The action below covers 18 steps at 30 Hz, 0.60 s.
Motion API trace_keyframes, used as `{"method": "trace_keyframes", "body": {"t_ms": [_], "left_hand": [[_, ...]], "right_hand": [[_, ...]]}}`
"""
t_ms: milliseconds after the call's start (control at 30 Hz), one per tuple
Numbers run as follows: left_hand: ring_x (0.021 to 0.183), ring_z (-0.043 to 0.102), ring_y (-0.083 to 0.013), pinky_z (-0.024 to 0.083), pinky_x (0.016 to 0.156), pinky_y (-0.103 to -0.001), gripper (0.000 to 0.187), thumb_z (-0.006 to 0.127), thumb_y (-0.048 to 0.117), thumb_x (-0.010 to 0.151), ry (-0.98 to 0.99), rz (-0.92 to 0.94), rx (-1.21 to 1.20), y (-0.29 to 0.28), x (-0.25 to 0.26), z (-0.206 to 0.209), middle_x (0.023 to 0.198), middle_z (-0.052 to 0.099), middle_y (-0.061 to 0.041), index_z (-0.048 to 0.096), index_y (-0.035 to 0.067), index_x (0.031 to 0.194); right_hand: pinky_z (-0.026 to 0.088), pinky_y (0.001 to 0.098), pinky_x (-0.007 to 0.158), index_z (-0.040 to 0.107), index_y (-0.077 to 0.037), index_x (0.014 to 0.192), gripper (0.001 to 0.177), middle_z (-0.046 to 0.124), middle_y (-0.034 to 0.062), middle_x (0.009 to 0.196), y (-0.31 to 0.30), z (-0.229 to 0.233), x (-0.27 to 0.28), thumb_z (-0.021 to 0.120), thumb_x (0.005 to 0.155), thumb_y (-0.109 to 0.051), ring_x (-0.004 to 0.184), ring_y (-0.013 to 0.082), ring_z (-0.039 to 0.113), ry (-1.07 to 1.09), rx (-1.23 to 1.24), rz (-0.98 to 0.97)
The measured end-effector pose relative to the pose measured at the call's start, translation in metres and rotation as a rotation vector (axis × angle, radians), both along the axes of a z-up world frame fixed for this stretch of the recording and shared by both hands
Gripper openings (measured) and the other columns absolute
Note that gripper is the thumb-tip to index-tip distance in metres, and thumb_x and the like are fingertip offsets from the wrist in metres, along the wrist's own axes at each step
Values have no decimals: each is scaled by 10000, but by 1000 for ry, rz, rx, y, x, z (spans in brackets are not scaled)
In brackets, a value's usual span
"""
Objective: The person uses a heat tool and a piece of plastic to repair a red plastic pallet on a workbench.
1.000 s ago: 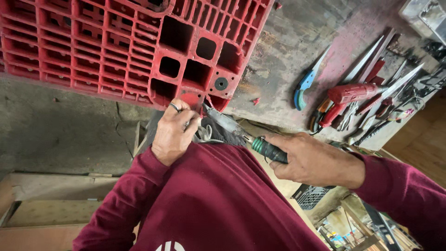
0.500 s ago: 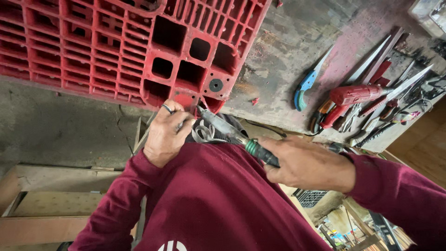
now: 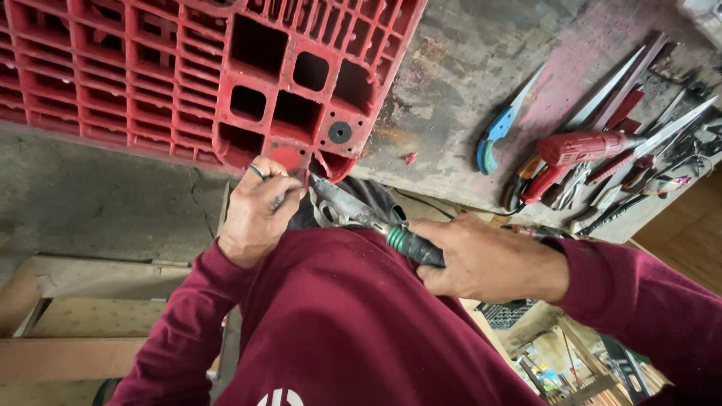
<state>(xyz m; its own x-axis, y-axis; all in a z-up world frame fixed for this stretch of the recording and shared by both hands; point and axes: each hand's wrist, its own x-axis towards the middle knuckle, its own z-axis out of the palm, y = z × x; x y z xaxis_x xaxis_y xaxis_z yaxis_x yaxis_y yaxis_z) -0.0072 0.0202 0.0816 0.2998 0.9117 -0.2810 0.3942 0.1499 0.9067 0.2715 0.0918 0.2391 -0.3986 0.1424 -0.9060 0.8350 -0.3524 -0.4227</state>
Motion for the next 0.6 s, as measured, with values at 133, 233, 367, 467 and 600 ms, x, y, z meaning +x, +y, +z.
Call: {"method": "trace_keyframes", "body": {"t_ms": [133,233,367,467,600], "left_hand": [[878,646,-257,525,756,-354,103,738,0,867,29,-19,12,2,-1,4,980,598,-120,714,0,967],[878,646,-248,528,757,-351,101,742,1,862,35,-16,13,1,-1,3,983,596,-113,715,4,960],[867,639,-227,530,745,-339,91,750,4,864,36,-22,-6,1,1,-1,980,583,-101,711,12,946],[865,637,-215,531,744,-333,92,749,0,865,50,-27,-21,0,0,-1,980,584,-94,715,17,950],[878,636,-218,532,756,-334,104,743,-4,865,50,-28,-19,1,0,0,986,586,-94,713,17,963]], "right_hand": [[492,486,533,644,-130,1255,499,588,200,526,1,4,2,690,777,-264,472,362,610,-83,-55,38],[488,482,522,646,-111,1223,471,589,199,516,1,3,2,702,782,-270,466,353,610,-99,-63,37],[497,464,509,651,-53,1146,405,598,191,519,0,1,6,669,777,-220,457,334,628,-31,-49,-5],[497,452,515,658,-14,1073,343,610,189,542,-1,-1,7,666,783,-197,473,320,641,-3,-47,-24],[504,451,506,621,-43,1220,488,609,210,540,1,-3,7,696,775,-227,470,328,652,-34,-67,-19]]}}
